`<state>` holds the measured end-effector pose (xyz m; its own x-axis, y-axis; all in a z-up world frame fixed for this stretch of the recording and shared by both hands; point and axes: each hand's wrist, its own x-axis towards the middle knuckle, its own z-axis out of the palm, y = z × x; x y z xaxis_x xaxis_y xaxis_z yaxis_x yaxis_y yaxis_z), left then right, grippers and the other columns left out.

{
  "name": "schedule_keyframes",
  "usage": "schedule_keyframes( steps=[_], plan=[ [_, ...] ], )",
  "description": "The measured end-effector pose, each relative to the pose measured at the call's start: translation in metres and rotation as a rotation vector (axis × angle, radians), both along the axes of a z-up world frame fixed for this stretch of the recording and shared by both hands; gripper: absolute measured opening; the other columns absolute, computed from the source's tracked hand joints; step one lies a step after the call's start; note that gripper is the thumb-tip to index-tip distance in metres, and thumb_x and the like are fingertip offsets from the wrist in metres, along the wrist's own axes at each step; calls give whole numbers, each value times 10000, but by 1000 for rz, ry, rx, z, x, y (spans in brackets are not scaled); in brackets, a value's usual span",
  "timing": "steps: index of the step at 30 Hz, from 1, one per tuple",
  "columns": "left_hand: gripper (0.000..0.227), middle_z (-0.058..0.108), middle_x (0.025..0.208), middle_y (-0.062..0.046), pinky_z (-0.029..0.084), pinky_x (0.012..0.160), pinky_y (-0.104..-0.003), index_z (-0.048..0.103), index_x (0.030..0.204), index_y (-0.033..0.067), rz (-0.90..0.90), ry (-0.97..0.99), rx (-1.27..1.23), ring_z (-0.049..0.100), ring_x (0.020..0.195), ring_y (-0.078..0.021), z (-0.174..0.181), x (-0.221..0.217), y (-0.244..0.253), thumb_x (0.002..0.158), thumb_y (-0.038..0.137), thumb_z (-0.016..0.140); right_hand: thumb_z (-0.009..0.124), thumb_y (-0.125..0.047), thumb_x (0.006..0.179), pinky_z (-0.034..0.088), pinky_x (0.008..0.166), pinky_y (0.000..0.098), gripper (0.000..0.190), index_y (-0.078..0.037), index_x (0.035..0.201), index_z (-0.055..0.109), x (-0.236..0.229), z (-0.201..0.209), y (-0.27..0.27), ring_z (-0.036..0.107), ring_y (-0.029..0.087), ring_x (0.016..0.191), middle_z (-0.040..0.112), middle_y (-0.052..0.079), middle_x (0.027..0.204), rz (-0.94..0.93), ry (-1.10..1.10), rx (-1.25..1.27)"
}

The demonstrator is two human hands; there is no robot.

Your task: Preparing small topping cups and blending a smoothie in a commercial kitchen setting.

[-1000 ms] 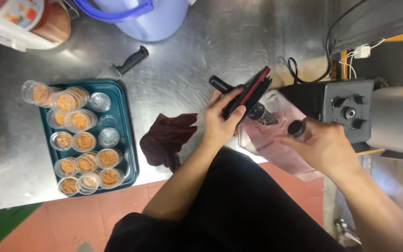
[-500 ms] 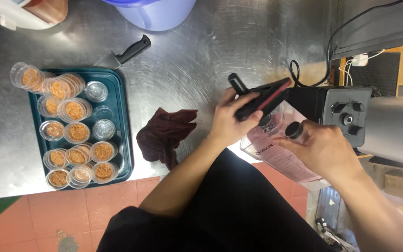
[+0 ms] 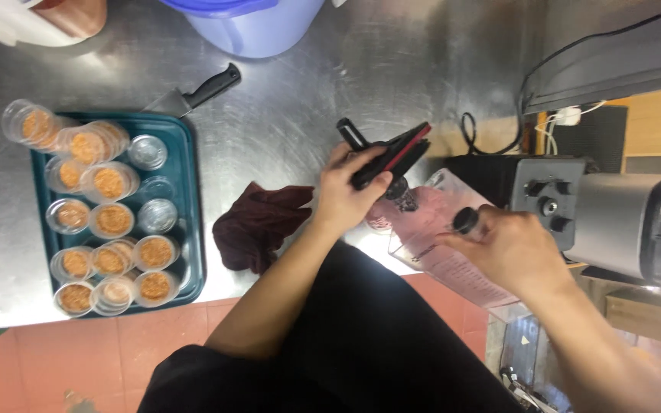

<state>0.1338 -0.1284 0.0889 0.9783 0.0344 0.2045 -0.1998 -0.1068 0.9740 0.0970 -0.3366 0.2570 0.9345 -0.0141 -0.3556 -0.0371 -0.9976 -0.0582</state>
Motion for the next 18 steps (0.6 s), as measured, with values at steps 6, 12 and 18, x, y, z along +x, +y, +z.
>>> schedule_keyframes(
  steps=[6,12,18],
  plan=[
    [429,618,1029,-153,541,913,-424,750,1199,89,-45,-36,10,622,1046,-329,12,1,-2,802,224,842,855,-558,695,590,586,426,597,11,726,675,-1,2,8,740,341,640,713,171,652,23,-9,11],
    [400,677,1109,-131,565,914,-401,746,1212,105,-47,41,-51,675,1034,-288,12,-1,0,835,223,810,875,-545,678,582,603,446,578,-1,714,683,-2,3,12,729,366,635,704,181,626,19,50,-7],
    [443,643,1094,-155,551,918,-427,744,1186,81,-31,-101,-1,632,1085,-323,8,2,3,784,232,851,866,-560,658,596,618,434,601,8,704,677,-1,5,6,744,353,639,710,174,659,-53,49,2]
  ],
)
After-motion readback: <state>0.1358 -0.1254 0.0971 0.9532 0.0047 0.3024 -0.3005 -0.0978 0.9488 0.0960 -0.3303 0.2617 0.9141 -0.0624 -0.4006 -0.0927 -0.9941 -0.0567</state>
